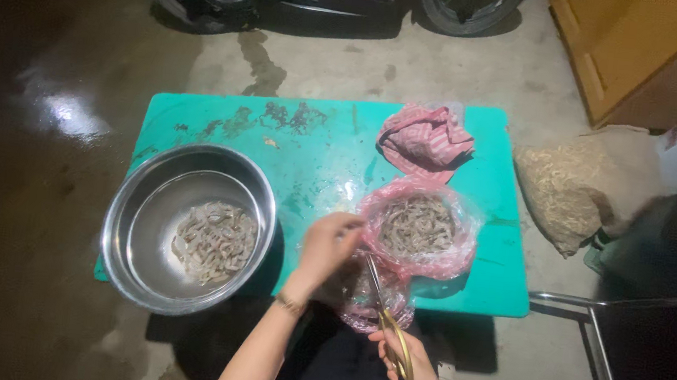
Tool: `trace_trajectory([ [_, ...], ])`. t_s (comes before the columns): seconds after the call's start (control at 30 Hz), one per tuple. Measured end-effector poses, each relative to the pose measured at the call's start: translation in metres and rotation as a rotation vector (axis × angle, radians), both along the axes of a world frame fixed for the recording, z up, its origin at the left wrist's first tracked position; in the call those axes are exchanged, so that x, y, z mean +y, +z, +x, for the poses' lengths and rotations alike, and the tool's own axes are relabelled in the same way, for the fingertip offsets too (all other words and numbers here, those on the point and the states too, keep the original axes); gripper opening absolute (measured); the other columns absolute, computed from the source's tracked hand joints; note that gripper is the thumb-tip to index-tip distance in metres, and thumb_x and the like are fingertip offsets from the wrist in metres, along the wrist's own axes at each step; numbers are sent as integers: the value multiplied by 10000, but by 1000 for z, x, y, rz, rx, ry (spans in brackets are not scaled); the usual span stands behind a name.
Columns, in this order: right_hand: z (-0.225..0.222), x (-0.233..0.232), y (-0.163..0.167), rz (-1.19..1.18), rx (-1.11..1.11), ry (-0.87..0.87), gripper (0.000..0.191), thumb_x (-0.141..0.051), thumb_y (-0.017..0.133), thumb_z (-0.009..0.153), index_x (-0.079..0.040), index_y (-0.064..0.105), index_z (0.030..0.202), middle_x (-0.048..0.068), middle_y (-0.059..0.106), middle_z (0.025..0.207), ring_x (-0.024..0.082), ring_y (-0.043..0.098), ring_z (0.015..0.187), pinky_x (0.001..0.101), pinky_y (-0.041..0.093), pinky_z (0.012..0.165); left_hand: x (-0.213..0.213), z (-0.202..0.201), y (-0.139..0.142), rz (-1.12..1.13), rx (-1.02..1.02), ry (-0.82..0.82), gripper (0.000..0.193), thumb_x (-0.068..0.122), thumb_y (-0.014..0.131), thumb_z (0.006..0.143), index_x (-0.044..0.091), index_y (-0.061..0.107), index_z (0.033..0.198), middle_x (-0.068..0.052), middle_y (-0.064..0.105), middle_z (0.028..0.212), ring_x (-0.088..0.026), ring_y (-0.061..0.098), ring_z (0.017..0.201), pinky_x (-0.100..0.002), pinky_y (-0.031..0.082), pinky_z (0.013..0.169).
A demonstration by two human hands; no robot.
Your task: The person uses scissors to trim the heads and tails of small shrimp taken from a plastic bag. Each trimmed shrimp is placed into a metal bowl. The process is repeated continuously throughout the clip.
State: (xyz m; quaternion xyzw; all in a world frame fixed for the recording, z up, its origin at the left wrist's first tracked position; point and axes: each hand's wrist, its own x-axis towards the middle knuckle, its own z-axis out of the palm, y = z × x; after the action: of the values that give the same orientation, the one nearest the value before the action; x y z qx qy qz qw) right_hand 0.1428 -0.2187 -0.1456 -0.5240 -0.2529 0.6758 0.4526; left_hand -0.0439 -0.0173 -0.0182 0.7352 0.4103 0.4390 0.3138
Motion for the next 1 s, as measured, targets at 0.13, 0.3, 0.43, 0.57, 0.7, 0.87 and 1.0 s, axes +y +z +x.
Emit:
trace_trajectory([
  [0.13,7,-11,1,17,8,-56,441,-361,627,956,52,707,1087,34,592,732,81,501,508,236,387,388,42,73,-38,185,263,-8,156,117,737,772,97,741,927,-133,741,944,-361,701,916,-472,556,769],
  [0.3,16,-25,7,23,44,-77,419,-347,646,949,38,702,1106,28,572,742,65,479,516,235,398,403,75,109,-61,347,411,76,161,81,716,777,117,721,933,-156,715,903,-378,685,886,-498,543,737],
  [0.43,17,-29,10,-17,50,-102,414,-335,653,949,44,692,1111,32,571,748,71,473,514,236,392,404,70,104,-56,262,411,101,215,130,750,749,129,746,964,-149,721,855,-359,692,829,-495,535,693],
  [0.57,18,-28,13,25,79,-96,432,-343,638,953,48,679,1132,31,566,756,72,469,504,233,388,402,63,86,-47,-159,133,70,204,194,790,797,92,725,962,-70,783,853,-204,759,796,-350,576,700],
  [0.7,19,-28,17,69,61,-105,455,-350,620,954,54,677,1156,35,565,778,75,493,526,236,403,428,58,60,-47,-339,-376,-155,295,121,810,811,51,658,1054,-62,752,916,-119,725,840,-261,603,739],
  [0.87,20,-26,21,235,-81,10,472,-344,652,923,23,674,1218,20,593,824,62,497,534,214,383,443,15,11,-60,-594,-564,-181,218,62,803,832,17,683,1008,-60,760,911,-130,728,840,-261,599,753],
  [1.0,14,-17,17,211,-137,90,444,-292,676,910,4,664,1241,5,596,834,49,480,538,211,367,447,-21,-15,-66,-682,-541,-144,143,74,800,864,-5,746,971,-60,770,930,-112,715,854,-247,575,783],
])
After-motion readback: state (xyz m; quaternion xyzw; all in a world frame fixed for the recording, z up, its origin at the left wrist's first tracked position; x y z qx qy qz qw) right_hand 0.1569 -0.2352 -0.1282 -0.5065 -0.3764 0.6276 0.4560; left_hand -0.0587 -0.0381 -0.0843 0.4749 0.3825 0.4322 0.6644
